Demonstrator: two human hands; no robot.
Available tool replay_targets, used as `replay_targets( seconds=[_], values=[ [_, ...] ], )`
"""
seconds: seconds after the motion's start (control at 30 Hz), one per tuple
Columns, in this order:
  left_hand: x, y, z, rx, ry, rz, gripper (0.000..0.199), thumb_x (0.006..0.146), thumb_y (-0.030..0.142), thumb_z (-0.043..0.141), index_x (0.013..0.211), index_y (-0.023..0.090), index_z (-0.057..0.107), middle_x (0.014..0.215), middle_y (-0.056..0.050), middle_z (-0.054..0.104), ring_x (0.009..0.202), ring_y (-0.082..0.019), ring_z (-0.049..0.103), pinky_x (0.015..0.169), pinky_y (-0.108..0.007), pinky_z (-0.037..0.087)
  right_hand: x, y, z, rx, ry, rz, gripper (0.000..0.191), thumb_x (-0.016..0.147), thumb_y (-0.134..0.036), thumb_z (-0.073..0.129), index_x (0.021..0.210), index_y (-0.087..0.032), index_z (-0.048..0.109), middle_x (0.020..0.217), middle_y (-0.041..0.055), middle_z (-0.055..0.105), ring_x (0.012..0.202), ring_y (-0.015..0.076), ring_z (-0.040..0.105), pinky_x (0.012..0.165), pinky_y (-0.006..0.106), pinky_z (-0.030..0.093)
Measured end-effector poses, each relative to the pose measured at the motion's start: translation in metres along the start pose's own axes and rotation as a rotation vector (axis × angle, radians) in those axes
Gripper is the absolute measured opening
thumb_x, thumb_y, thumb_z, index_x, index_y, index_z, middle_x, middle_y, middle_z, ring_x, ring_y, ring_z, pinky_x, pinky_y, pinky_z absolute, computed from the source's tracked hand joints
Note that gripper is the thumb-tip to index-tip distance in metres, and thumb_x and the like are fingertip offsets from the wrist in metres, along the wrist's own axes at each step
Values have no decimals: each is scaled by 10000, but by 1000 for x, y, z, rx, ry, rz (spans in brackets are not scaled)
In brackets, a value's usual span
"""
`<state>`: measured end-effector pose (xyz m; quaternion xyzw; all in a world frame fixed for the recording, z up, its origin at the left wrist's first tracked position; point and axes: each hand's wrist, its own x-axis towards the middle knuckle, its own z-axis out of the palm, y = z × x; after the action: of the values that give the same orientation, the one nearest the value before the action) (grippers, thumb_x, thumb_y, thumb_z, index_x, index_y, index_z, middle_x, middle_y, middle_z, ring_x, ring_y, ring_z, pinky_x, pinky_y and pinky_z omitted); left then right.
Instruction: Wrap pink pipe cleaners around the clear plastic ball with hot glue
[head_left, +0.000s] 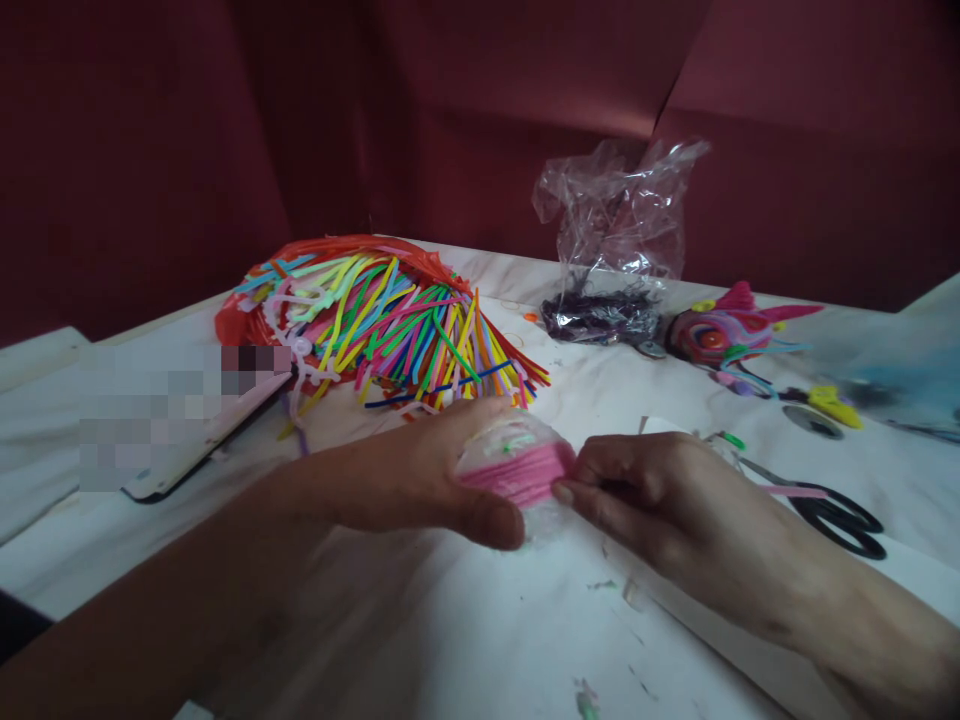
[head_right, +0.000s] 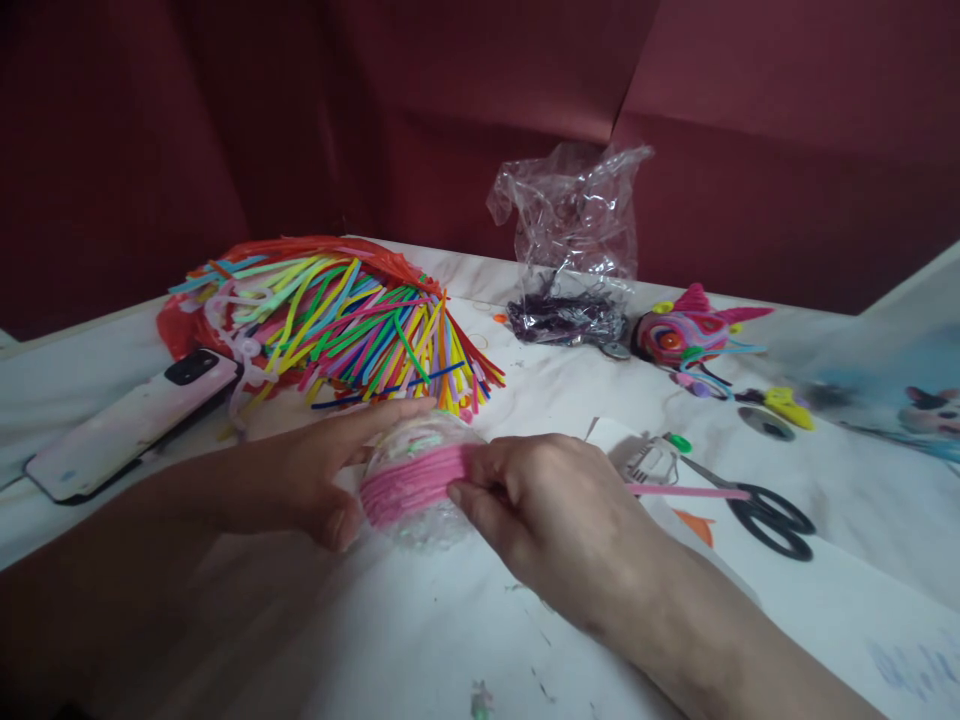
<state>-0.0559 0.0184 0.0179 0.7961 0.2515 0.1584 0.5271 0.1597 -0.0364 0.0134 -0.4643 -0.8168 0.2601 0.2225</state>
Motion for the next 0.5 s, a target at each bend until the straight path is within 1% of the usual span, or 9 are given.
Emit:
replay_targets(
  seconds=[0.07, 0.2, 0.33, 0.4, 0.5],
  values=[
    [1, -2, 1, -3, 12, -41, 769, 570, 554, 669, 1228, 270, 392, 1220, -38, 504, 1086, -263, 496, 822, -346, 460, 0, 0, 0, 9, -2, 2, 551, 901, -496, 300, 662, -55, 528, 615, 34, 327, 492, 63, 288, 407, 108, 204],
    [1, -9, 2, 45, 79, -27, 913, 516, 441, 750, 1294, 290, 298, 1263, -35, 475, 1160, -264, 440, 946, -401, 375, 1, 2, 0, 14, -1, -3, 545, 905, -488, 312, 649, -49, 510, 597, 36, 315, 488, 66, 273, 410, 99, 190],
    [1, -16, 4, 130, 117, -21, 956, 516, 454, 745, 1322, 297, 255, 1371, -45, 341, 1236, -282, 337, 1014, -433, 280, 3, 4, -1, 11, 9, 10, 551, 888, -503, 313, 650, -48, 513, 594, 36, 318, 473, 66, 266, 397, 100, 178],
    [2, -18, 4, 109, 131, -6, 970, 509, 471, 743, 1324, 287, 250, 1382, -48, 321, 1248, -278, 318, 1015, -422, 283, 3, 4, 0, 7, 6, 16, 555, 888, -509, 312, 650, -50, 515, 598, 36, 323, 479, 68, 274, 397, 101, 184],
    [5, -19, 3, 60, 129, 33, 956, 474, 477, 756, 1295, 253, 320, 1303, -62, 431, 1186, -278, 406, 973, -405, 348, 3, 3, 0, -3, 3, 16, 555, 889, -506, 309, 648, -51, 517, 606, 38, 328, 494, 70, 290, 408, 104, 202]
  ],
)
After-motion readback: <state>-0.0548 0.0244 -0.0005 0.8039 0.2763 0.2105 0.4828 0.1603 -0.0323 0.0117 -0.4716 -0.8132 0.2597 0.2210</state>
